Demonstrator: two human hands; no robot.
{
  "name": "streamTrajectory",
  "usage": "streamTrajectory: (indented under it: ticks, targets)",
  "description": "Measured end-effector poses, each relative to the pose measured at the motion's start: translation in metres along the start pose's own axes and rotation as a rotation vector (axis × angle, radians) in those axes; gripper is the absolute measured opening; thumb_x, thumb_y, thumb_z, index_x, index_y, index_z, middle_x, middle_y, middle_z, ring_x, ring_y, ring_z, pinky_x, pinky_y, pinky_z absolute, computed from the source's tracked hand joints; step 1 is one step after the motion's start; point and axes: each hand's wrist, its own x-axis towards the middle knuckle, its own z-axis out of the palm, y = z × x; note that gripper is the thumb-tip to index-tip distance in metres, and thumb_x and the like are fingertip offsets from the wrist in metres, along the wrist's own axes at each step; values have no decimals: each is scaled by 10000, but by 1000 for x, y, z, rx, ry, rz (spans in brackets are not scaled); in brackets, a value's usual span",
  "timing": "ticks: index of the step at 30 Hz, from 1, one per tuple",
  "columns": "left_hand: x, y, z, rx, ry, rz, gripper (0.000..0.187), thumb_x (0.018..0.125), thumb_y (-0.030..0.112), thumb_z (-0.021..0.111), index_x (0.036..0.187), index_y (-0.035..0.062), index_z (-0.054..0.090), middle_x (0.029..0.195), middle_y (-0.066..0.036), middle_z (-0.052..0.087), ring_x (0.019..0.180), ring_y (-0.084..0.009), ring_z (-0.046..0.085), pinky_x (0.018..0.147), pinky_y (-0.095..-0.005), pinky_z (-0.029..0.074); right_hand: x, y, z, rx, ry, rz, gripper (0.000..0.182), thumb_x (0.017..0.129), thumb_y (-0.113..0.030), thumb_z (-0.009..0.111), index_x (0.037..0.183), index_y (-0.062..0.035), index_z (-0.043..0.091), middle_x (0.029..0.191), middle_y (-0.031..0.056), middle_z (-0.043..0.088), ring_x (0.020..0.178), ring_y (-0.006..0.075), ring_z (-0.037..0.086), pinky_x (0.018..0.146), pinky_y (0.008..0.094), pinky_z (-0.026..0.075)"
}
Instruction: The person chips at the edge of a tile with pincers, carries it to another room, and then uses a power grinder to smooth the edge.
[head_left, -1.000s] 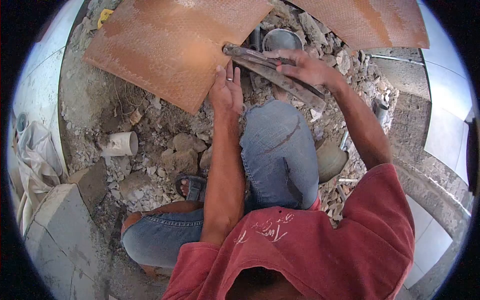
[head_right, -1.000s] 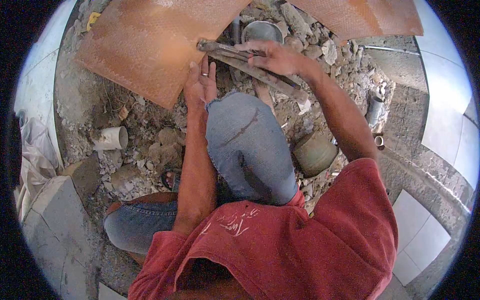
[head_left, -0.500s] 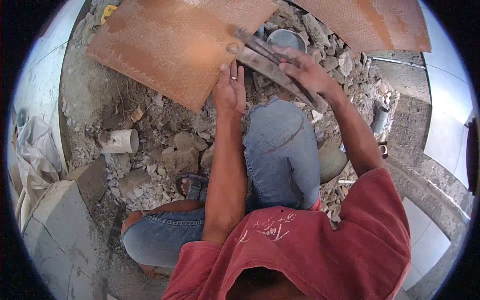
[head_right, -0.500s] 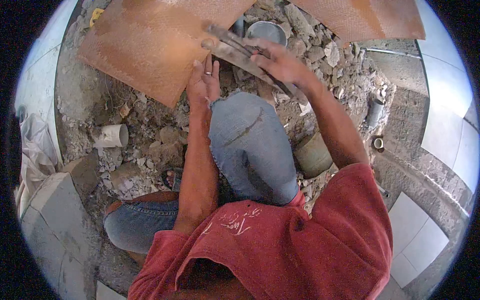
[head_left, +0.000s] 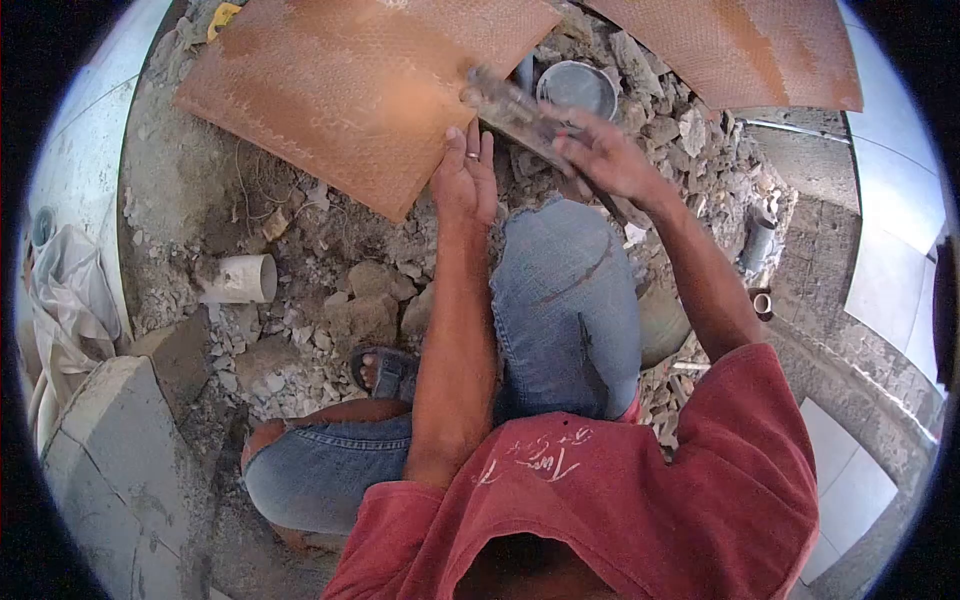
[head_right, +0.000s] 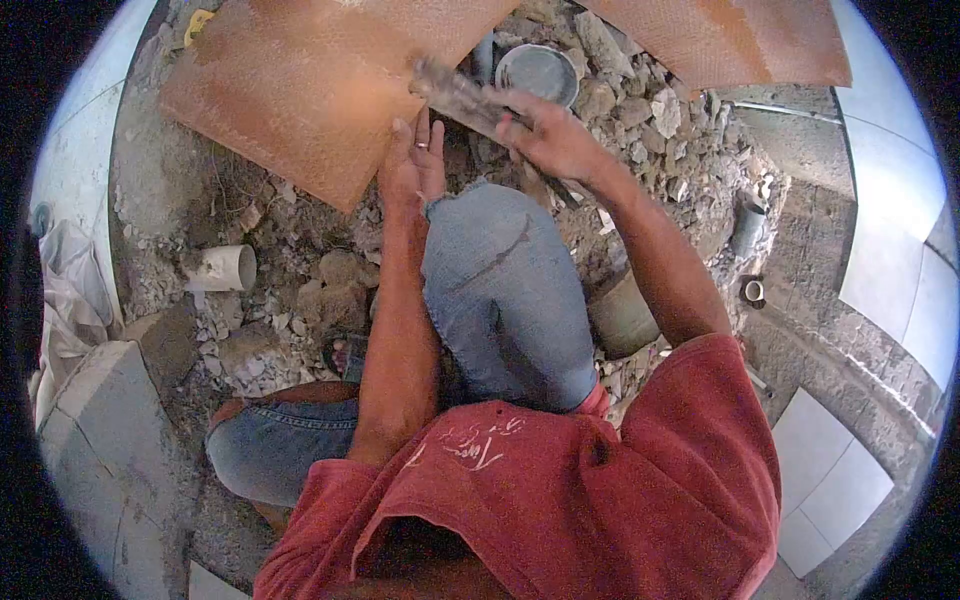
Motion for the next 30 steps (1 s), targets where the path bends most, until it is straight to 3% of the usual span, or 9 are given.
streamTrajectory:
  ticks: [7,10,12,15,19,24,27,29,30]
  targets:
    - [0,1,-1,22,-26,15,450,944,202,501,1357,110,345,1365,-33,433,1293,-192,376,1060,-405,276,1,-4,-3,57,-144,87,509,866,-216,602,1342,-142,438,974,100,603,831,184,575,799,332,471]
    - [0,2,-2,50,-44,27,466,947,273,495,1357,109,344,1353,-38,443,1277,-205,394,1053,-411,284,3,10,5,-94,96,-90,467,834,-238,641,1247,-80,490,898,119,597,783,200,569,750,351,473]
    - [3,1,-4,-21,21,56,531,936,360,487,1371,109,318,1362,-88,423,1279,-264,390,1048,-434,287,5,6,5,-152,243,105,396,807,-252,662,1092,-26,505,871,164,589,801,262,592,731,373,468]
    - [2,2,0,69,82,119,491,955,350,429,1363,98,324,1330,-95,446,1230,-271,440,1054,-442,276,16,18,19,-126,390,96,325,794,-228,662,968,-16,488,838,202,581,804,350,599,702,391,463]
    - [-15,23,32,166,115,268,453,952,279,412,1286,-25,374,1247,-137,481,1133,-260,506,972,-387,442,38,10,22,-96,569,-163,289,792,-171,632,1008,-20,511,727,189,568,704,371,593,642,421,455]
    - [-34,58,68,279,75,377,372,932,184,413,1224,-47,411,1173,-145,497,1044,-268,551,890,-411,522,72,-17,15,-93,635,-462,381,703,71,611,1062,-32,539,1131,108,522,701,146,497,608,259,456]
    - [-45,85,93,313,59,393,395,909,183,436,1202,-83,434,1177,-141,501,1020,-249,568,847,-351,546,73,-41,11,12,588,-380,356,710,38,627,1051,-31,549,1098,114,537,703,189,506,631,298,462]
    - [-50,100,107,321,11,419,383,906,168,434,1197,-80,422,1160,-148,512,1011,-270,577,855,-384,543,88,-49,3,-159,737,-635,328,712,8,648,1025,-26,556,1043,149,549,731,265,520,673,348,457]
    - [-52,106,113,330,-26,421,371,903,152,431,1193,-78,411,1143,-156,524,1002,-291,585,863,-417,539,86,-60,-2,-197,723,-485,306,719,-9,653,1009,-25,558,1006,173,549,765,312,526,699,379,452]
